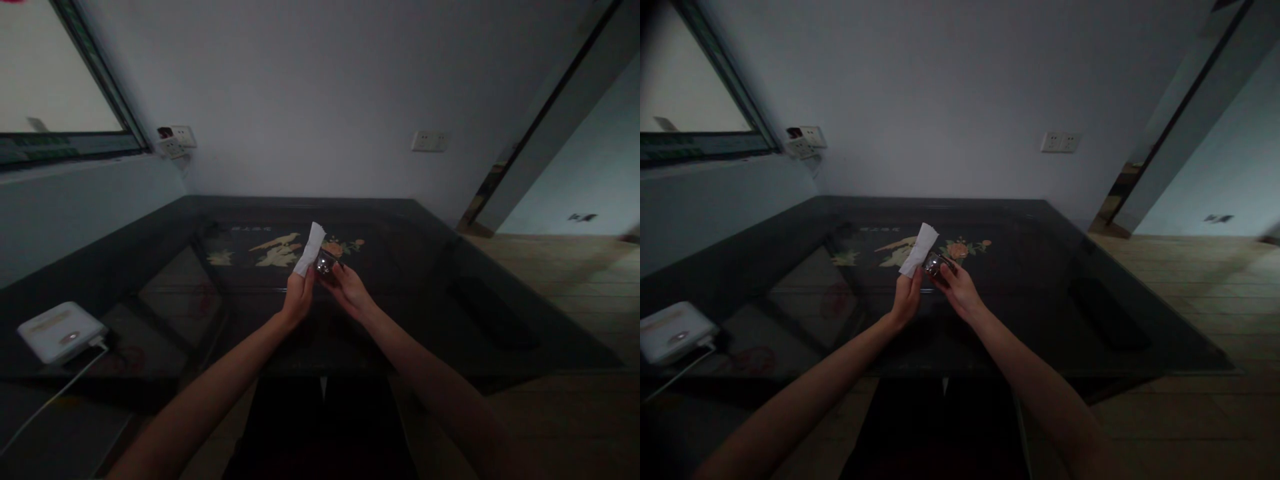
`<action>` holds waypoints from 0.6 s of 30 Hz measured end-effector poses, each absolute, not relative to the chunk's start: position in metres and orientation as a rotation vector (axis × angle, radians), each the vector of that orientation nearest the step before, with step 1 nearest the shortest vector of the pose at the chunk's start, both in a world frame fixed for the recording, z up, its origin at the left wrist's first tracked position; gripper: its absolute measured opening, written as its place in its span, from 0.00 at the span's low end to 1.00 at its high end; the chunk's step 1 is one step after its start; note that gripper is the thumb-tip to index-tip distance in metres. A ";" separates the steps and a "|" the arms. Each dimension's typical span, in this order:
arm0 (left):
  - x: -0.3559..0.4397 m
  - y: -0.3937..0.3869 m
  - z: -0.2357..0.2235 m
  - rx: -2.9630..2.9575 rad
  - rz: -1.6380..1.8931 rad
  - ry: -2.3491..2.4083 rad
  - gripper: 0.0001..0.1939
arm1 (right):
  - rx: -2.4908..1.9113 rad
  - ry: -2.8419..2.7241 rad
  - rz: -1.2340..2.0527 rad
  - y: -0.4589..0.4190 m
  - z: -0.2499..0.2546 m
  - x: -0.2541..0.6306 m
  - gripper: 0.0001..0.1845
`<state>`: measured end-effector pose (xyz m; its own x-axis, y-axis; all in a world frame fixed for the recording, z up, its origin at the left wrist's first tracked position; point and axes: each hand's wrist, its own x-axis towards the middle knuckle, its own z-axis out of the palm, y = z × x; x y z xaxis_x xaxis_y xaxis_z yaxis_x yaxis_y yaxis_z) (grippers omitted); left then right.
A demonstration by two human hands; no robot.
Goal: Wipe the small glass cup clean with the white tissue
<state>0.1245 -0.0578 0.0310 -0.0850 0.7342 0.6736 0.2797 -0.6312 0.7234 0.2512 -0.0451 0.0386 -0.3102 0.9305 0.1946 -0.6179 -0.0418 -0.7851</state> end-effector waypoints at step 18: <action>0.125 -0.056 0.034 2.256 1.661 1.064 0.24 | -0.495 -0.907 1.557 -0.044 0.041 0.253 0.25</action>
<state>0.1252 -0.0564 0.0335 0.1378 0.6116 0.7791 0.4517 -0.7388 0.5001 0.2534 -0.0437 0.0408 -0.2025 0.9629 0.1784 -0.6304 0.0113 -0.7762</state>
